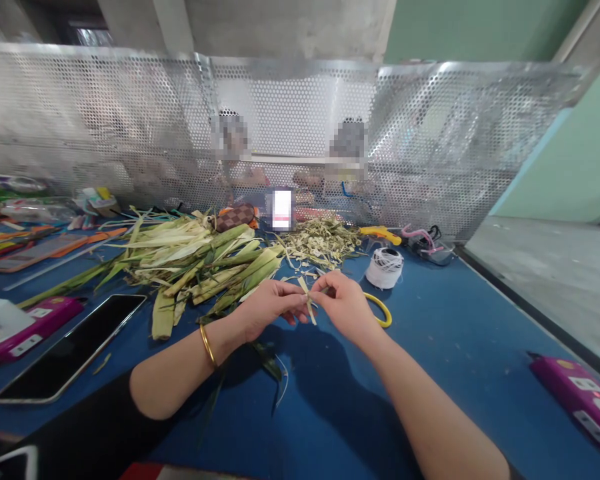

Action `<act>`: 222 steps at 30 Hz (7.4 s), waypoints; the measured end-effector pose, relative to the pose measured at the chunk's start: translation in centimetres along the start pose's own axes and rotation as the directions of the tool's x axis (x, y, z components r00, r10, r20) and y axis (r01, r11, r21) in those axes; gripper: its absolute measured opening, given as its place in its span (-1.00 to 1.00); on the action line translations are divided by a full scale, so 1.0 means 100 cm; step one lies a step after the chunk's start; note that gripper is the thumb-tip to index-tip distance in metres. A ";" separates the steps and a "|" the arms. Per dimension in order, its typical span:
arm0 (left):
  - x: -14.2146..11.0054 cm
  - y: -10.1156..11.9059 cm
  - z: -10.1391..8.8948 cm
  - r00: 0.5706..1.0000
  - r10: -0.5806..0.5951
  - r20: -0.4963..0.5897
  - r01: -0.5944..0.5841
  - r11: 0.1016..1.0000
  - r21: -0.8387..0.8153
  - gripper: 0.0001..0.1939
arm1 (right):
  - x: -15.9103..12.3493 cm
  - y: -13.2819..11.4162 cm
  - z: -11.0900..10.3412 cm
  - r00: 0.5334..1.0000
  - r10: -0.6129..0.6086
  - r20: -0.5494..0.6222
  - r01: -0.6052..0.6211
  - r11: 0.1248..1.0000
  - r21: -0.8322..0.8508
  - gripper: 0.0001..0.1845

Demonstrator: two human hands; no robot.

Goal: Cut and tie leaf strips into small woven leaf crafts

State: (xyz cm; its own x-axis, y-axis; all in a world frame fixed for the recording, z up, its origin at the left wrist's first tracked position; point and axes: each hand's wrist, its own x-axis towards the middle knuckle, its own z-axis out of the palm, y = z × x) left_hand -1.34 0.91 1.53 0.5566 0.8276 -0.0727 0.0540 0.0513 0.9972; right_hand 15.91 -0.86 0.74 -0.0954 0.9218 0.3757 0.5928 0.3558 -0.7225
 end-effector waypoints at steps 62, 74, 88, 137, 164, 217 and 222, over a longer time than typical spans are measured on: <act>0.004 -0.010 0.010 0.986 0.025 -0.164 -0.093 0.900 -0.425 -0.71 | -0.008 -0.011 0.017 0.975 0.025 -0.219 0.021 0.979 0.202 -0.88; 0.005 -0.009 0.005 0.988 0.104 -0.110 -0.136 0.932 -0.337 -0.63 | -0.006 -0.015 0.017 0.970 0.124 -0.211 -0.033 0.921 0.388 -0.87; 0.002 -0.003 0.006 0.998 -0.007 -0.058 -0.015 0.929 -0.369 -0.69 | -0.003 -0.014 0.007 0.981 0.195 -0.014 -0.147 0.783 0.604 -0.80; 0.006 -0.003 -0.006 0.993 0.051 -0.110 -0.062 0.992 -0.106 -0.77 | -0.006 -0.008 0.004 0.932 -0.357 -0.067 0.319 0.892 -0.320 -0.80; 0.016 -0.016 -0.006 0.944 -0.064 -0.324 -0.011 0.975 -0.222 -0.80 | 0.004 0.016 -0.030 0.938 0.343 0.043 -0.188 0.609 -0.770 -0.77; 0.023 -0.018 -0.017 0.916 -0.390 -0.096 0.283 0.797 -0.534 -0.90 | 0.006 0.005 0.020 0.877 -0.399 0.267 0.479 0.684 -0.550 -0.82; 0.023 -0.012 -0.025 0.897 -0.412 0.162 0.429 0.715 -0.552 -0.87 | -0.005 -0.011 0.028 0.741 -0.557 0.375 0.668 0.663 -0.337 -0.84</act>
State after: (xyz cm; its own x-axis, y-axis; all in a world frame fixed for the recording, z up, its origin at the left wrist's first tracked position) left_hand -2.14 4.16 0.16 0.6114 0.6303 -0.4785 -0.1803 0.6997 0.6913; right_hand 13.10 -1.31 -0.31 -0.7005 0.5429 0.4632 0.5990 0.8001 -0.0320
